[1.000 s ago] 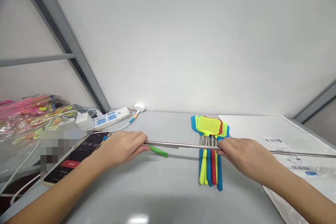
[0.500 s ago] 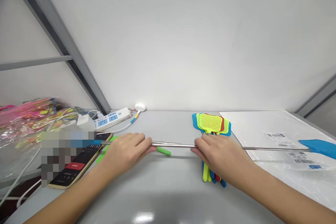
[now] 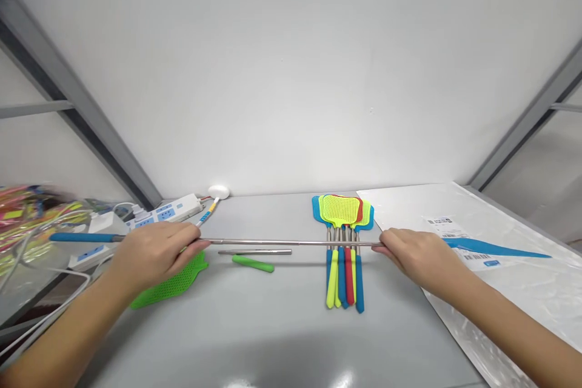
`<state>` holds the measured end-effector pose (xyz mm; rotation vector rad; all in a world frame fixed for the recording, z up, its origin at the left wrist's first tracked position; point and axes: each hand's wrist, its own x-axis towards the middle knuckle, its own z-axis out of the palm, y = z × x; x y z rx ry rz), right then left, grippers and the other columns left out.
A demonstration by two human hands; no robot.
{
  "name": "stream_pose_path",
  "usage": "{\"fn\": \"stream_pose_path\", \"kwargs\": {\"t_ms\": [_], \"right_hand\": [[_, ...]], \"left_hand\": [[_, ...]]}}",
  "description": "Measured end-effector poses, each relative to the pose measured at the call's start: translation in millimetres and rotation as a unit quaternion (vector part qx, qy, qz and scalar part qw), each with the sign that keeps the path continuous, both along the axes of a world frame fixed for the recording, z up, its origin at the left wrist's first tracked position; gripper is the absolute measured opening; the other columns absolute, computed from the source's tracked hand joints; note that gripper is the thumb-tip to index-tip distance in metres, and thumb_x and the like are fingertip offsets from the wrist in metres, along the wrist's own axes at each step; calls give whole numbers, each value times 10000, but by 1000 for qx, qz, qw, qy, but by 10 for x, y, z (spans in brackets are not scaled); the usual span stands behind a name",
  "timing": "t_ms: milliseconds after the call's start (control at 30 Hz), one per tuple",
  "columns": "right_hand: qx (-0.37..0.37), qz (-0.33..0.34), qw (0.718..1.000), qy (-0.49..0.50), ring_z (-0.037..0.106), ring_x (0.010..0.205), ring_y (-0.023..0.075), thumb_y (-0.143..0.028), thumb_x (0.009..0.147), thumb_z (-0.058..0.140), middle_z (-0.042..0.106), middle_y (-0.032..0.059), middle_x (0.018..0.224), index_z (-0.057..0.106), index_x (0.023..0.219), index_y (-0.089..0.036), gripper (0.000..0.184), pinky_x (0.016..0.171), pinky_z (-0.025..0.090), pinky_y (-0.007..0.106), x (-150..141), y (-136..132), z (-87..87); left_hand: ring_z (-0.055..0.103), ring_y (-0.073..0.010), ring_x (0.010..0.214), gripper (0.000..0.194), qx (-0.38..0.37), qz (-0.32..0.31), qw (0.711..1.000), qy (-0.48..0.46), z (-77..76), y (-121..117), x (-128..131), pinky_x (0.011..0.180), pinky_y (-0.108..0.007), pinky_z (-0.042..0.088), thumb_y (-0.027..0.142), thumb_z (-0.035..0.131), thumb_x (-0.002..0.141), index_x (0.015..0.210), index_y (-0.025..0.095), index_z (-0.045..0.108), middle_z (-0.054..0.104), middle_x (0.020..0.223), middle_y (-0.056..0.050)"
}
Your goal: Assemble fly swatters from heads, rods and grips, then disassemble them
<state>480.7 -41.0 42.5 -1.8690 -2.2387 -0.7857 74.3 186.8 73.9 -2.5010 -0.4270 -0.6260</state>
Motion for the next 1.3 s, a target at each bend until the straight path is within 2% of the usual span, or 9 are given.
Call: {"fn": "stream_pose_path", "kwargs": {"t_ms": [200,333,467,667,800,900,1000,1100,1300], "right_hand": [[-30,-25,999,31,523,502,138,-391,1014,378,561,-26,606,497,763,-213,329,497,269,266,156,-92,-5],[-54,-12,998,40,549,507,138,-402,1016,376,584,-27,623,510,800,-214,315,492,267,267,71,-25,-9],[-27,35,999,19,517,477,135,-411,1013,386,578,-28,614,516,829,-217,297,474,209,275,-89,38,76],[-48,88,995,-11,523,475,128,-372,1026,361,545,-37,607,433,763,-216,314,481,166,293,-670,214,254],[-93,96,991,-6,533,452,143,-374,1026,356,582,-34,626,448,810,-213,285,463,128,313,-1201,390,220],[-99,114,988,-9,523,430,147,-370,1024,361,580,-44,611,462,815,-217,279,455,109,321,-1373,532,174],[-72,114,991,-9,536,463,145,-359,1028,355,554,-42,586,454,765,-218,314,460,154,308,-1258,636,149],[-61,95,994,12,535,483,130,-365,1030,344,547,-41,588,457,756,-218,331,465,224,277,-976,642,143],[-65,59,995,42,595,556,141,-350,1013,381,681,8,807,555,933,-228,226,471,333,254,-563,455,223]], "left_hand": [[497,-166,503,368,-10,6,1000,10,-92,92,10,530,-294,258,364,439,978,647,208,480,523,535,12],[499,-153,480,402,-13,22,999,20,-169,14,76,510,-291,251,417,431,989,655,200,488,537,538,15],[500,-143,464,463,-7,11,1000,-3,-168,-149,178,487,-290,242,511,408,980,650,196,488,536,534,20],[516,-135,472,438,-26,-6,999,-28,-202,-518,404,472,-293,245,486,432,981,657,198,495,545,552,21],[538,-137,509,365,-52,-40,998,-23,-308,-724,522,481,-308,250,406,456,990,691,203,511,552,578,18],[545,-144,536,329,-57,-43,997,-19,-339,-714,532,506,-314,269,383,473,986,717,200,522,555,597,14],[555,-157,565,301,-60,-10,998,-7,-281,-571,452,534,-316,291,382,476,985,761,194,547,580,634,5],[562,-167,589,272,-64,37,997,0,-176,-395,313,548,-311,295,347,486,982,778,187,565,596,654,-6],[576,-172,630,357,-72,67,995,-18,-92,-243,159,559,-298,308,430,422,999,803,182,589,616,687,-20]]}}
